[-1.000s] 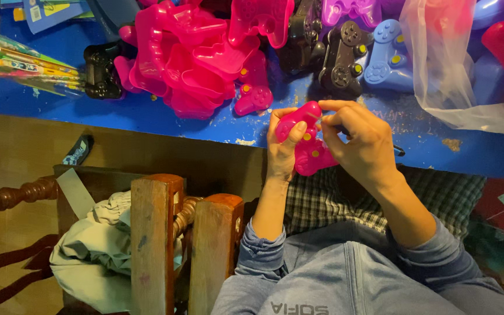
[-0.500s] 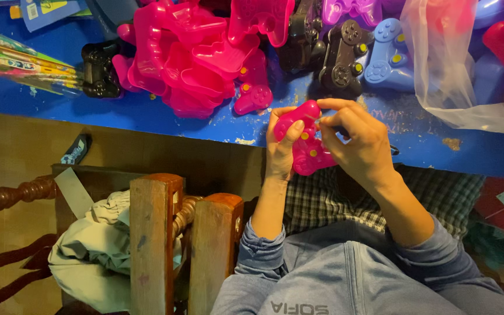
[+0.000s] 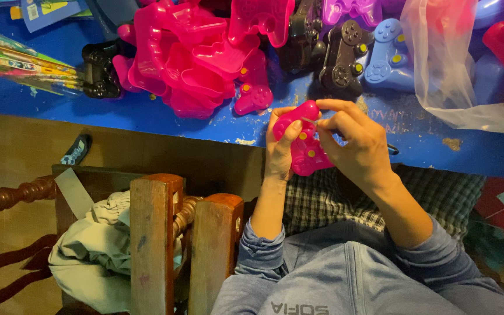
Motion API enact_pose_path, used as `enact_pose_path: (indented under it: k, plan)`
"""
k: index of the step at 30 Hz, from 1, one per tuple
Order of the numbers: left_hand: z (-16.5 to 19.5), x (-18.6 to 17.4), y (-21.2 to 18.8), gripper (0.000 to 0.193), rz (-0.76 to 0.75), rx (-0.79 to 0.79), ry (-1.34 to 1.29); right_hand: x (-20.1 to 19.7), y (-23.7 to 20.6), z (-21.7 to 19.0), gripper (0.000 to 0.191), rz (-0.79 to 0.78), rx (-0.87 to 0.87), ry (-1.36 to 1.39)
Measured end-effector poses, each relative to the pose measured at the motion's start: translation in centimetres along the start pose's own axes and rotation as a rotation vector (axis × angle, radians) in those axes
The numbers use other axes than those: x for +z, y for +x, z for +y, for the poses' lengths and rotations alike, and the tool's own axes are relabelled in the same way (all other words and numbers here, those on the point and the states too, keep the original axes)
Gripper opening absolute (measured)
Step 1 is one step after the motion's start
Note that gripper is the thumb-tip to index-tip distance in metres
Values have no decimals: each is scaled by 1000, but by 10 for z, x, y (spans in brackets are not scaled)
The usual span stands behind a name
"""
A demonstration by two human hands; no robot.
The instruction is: The person sits at a blue table and assembles pink plastic toy game controller shells, pressing the two halves together by hand and trimming the seams with a small blade. They place finished controllers on the table and take new shell halves from a plastic bag.
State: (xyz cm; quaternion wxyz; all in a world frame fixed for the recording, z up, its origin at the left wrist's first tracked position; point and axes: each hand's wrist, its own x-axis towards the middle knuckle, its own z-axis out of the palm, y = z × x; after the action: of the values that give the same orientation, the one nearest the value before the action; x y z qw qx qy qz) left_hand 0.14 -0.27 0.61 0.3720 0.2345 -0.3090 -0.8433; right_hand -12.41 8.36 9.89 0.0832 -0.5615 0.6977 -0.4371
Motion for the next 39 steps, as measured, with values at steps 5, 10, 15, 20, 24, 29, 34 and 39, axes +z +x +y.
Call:
enact_pose_path:
  k: [5,10,15,20,24,29,34,39]
  plan:
    - [0,0,0,51,-2,-10,-24,2,-3,3,14,23,-4,36]
    - [2,4,-1,52,25,-18,-19,3,-3,18,13,-11,132,267]
    - [0,6,0,54,57,-35,35,12,9,36,18,-6,378,581]
    - [-3,3,1,53,27,18,66,15,17,36,22,-33,247,322]
    - [-9,5,-1,49,-10,41,144,10,25,41,23,-46,398,287]
    - [-7,6,-1,47,15,-12,92,-1,20,54,30,43,139,11]
    - [-6,8,1,49,10,-34,-6,-2,6,53,13,-15,313,162]
    - [-4,10,2,51,43,-18,36,-5,0,32,7,13,159,133]
